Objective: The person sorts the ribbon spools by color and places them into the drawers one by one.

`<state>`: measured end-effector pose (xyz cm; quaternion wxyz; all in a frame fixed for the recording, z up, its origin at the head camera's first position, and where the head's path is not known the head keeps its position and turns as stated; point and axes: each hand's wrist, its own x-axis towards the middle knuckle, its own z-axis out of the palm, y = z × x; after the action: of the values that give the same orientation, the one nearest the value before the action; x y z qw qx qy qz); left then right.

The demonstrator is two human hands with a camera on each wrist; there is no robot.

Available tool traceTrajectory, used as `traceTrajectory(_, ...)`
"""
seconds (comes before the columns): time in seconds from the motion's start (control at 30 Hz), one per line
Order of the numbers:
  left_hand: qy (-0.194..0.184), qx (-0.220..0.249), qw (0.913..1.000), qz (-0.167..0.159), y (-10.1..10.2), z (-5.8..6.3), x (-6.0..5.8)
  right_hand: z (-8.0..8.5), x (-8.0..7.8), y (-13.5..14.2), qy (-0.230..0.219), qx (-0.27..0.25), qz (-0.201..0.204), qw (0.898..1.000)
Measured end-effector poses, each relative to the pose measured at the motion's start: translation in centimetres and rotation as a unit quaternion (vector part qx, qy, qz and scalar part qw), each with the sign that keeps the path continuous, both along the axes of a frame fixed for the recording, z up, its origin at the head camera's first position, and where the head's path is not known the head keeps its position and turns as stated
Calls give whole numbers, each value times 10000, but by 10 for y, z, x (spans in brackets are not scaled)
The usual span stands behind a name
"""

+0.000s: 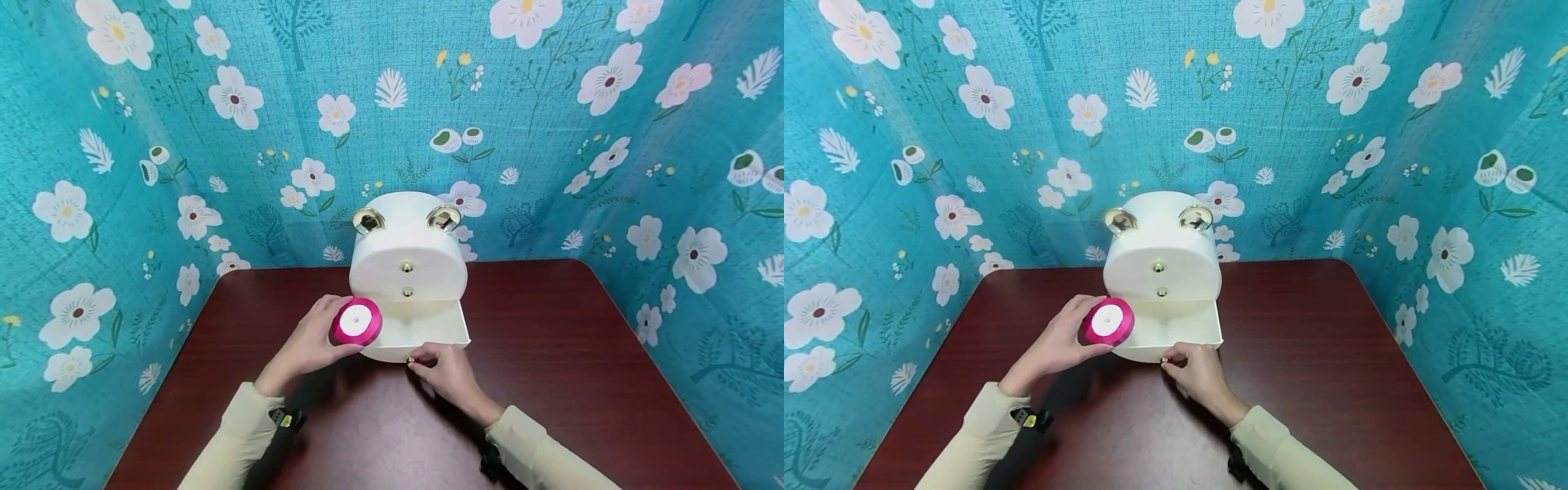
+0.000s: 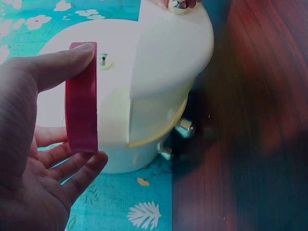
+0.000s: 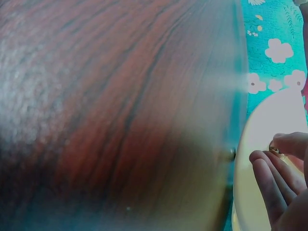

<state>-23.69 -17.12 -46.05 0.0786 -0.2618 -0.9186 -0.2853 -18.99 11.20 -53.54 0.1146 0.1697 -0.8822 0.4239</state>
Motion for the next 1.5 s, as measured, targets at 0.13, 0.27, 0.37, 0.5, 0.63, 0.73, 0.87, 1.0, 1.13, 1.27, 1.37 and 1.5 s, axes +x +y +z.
traceTrajectory(0.13, -28, 44, 10000, 0, 10, -3, -4, 0, 0, 0, -16, -18, -9, 10000)
traceTrajectory(0.27, -66, 32, 10000, -3, 18, -7, -8, 1, 0, 0, -182, -14, -44, 9998)
traceTrajectory(0.37, -42, -56, 10000, -60, 23, -10, -11, 1, -1, 0, -231, 12, -66, 9997)
traceTrajectory(0.5, 43, -173, 9998, -129, 27, -13, -14, 0, -1, 0, -230, 48, -67, 9997)
traceTrajectory(0.63, -28, -94, 9999, -119, 28, -13, -15, 0, -1, -1, -260, -18, -17, 9997)
traceTrajectory(0.73, -130, -14, 9999, -96, 26, -11, -13, 1, 0, -2, -332, -109, 43, 9994)
traceTrajectory(0.87, -233, -31, 9997, -47, 24, -12, -13, 1, 0, -1, -343, -129, 29, 9993)
traceTrajectory(1.0, -286, -67, 9996, 38, 25, -16, -14, 1, 0, 0, -293, -82, 1, 9995)
traceTrajectory(1.13, -228, -74, 9997, 66, 27, -17, -15, 1, 0, 1, -261, -12, -31, 9997)
traceTrajectory(1.27, -164, -86, 9998, 35, 29, -17, -15, 1, 0, 1, -308, -24, -24, 9995)
traceTrajectory(1.37, -55, -102, 9999, -58, 29, -18, -15, 1, 1, 1, -388, -98, 36, 9992)
traceTrajectory(1.5, 188, -227, 9992, -273, 29, -21, -15, 1, 1, 0, -347, -96, 67, 9993)
